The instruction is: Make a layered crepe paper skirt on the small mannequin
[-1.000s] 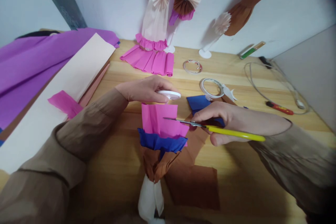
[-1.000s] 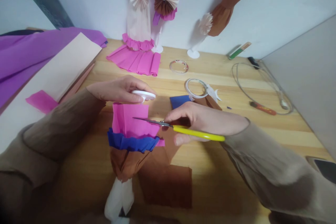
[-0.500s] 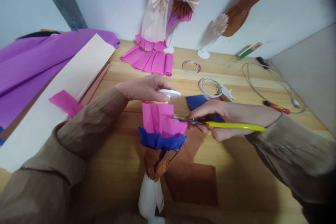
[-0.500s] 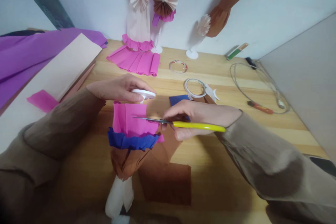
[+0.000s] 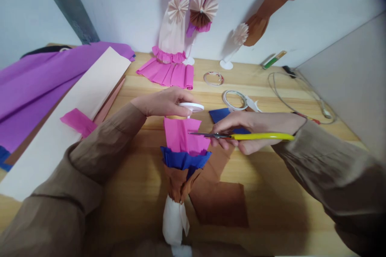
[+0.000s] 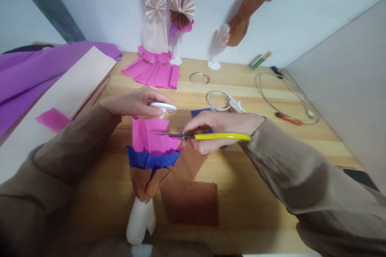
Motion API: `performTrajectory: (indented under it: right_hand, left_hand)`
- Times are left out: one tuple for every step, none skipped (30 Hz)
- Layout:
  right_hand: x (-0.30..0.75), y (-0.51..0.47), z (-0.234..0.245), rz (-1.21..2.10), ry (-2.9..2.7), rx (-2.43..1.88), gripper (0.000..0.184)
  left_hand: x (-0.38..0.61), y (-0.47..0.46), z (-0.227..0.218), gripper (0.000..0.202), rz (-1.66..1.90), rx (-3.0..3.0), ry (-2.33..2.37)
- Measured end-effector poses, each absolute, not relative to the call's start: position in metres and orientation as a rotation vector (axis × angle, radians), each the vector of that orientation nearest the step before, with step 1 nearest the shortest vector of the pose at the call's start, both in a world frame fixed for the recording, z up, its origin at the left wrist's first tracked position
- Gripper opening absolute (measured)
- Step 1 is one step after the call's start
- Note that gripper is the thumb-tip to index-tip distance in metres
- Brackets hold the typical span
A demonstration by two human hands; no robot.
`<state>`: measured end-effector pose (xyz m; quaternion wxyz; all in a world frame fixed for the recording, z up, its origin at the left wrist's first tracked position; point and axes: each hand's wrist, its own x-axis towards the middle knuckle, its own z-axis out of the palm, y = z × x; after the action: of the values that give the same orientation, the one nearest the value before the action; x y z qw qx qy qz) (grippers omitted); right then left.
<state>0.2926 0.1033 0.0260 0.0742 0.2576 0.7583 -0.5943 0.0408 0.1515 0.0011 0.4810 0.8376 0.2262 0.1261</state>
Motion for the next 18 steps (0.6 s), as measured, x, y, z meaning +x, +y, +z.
performTrajectory:
  right_hand:
    - [0.2933, 0.1029, 0.0269, -1.795, 2.268, 0.783, 0.066]
    - [0.2943, 0.1026, 0.0275, -1.808, 2.26, 0.79, 0.064]
    - [0.2954, 0.1024, 0.0278, -1.823, 2.252, 0.792, 0.064]
    - [0.2965, 0.1023, 0.028, -1.839, 2.25, 0.79, 0.065]
    - [0.2973, 0.1022, 0.0281, -1.849, 2.252, 0.785, 0.067]
    - [0.2978, 0.1021, 0.0283, -1.855, 2.253, 0.779, 0.068]
    - [0.2977, 0.102, 0.0287, -1.855, 2.254, 0.774, 0.069]
    - [0.2972, 0.1018, 0.0294, -1.846, 2.254, 0.779, 0.069]
    - [0.2962, 0.1017, 0.0304, -1.824, 2.251, 0.793, 0.068]
    - [0.295, 0.1016, 0.0314, -1.794, 2.245, 0.807, 0.066]
    - [0.2937, 0.1017, 0.0323, -1.764, 2.24, 0.82, 0.065]
    - [0.2925, 0.1018, 0.0331, -1.737, 2.24, 0.834, 0.063]
    - [0.2916, 0.1021, 0.0334, -1.719, 2.238, 0.842, 0.061]
    - [0.2909, 0.1025, 0.0332, -1.716, 2.234, 0.847, 0.059]
    - [0.2906, 0.103, 0.0326, -1.728, 2.227, 0.848, 0.059]
    - [0.2906, 0.1034, 0.0315, -1.747, 2.219, 0.849, 0.059]
    - [0.2909, 0.1037, 0.0302, -1.766, 2.213, 0.849, 0.06]
    - [0.2913, 0.1039, 0.0288, -1.781, 2.213, 0.847, 0.06]
  left_hand:
    - [0.0403, 0.1519, 0.0006, 0.011, 0.305, 2.041, 0.553]
    - [0.0398, 0.1524, -0.0001, 0.012, 0.303, 2.04, 0.557]
    - [0.0394, 0.1528, -0.0008, 0.013, 0.298, 2.039, 0.563]
    - [0.039, 0.1532, -0.0013, 0.015, 0.291, 2.043, 0.571]
    - [0.0388, 0.1534, -0.0015, 0.017, 0.282, 2.053, 0.582]
    - [0.0387, 0.1534, -0.0014, 0.019, 0.278, 2.067, 0.592]
    - [0.0388, 0.1532, -0.0009, 0.019, 0.277, 2.082, 0.6]
    - [0.039, 0.1529, -0.0001, 0.019, 0.277, 2.094, 0.606]
    - [0.0393, 0.1525, 0.0009, 0.019, 0.28, 2.101, 0.605]
    - [0.0397, 0.1521, 0.0019, 0.019, 0.286, 2.1, 0.599]
    - [0.04, 0.1518, 0.0028, 0.019, 0.289, 2.091, 0.587]
    - [0.0403, 0.1516, 0.0035, 0.018, 0.289, 2.082, 0.577]
    - [0.0405, 0.1515, 0.0039, 0.017, 0.284, 2.073, 0.57]
    - [0.0407, 0.1516, 0.0039, 0.016, 0.276, 2.066, 0.568]
    - [0.0408, 0.1517, 0.0036, 0.016, 0.267, 2.063, 0.57]
    - [0.0409, 0.1519, 0.0031, 0.016, 0.258, 2.062, 0.574]
    - [0.0409, 0.1521, 0.0024, 0.016, 0.253, 2.062, 0.577]
    - [0.0409, 0.1523, 0.0018, 0.016, 0.253, 2.06, 0.577]
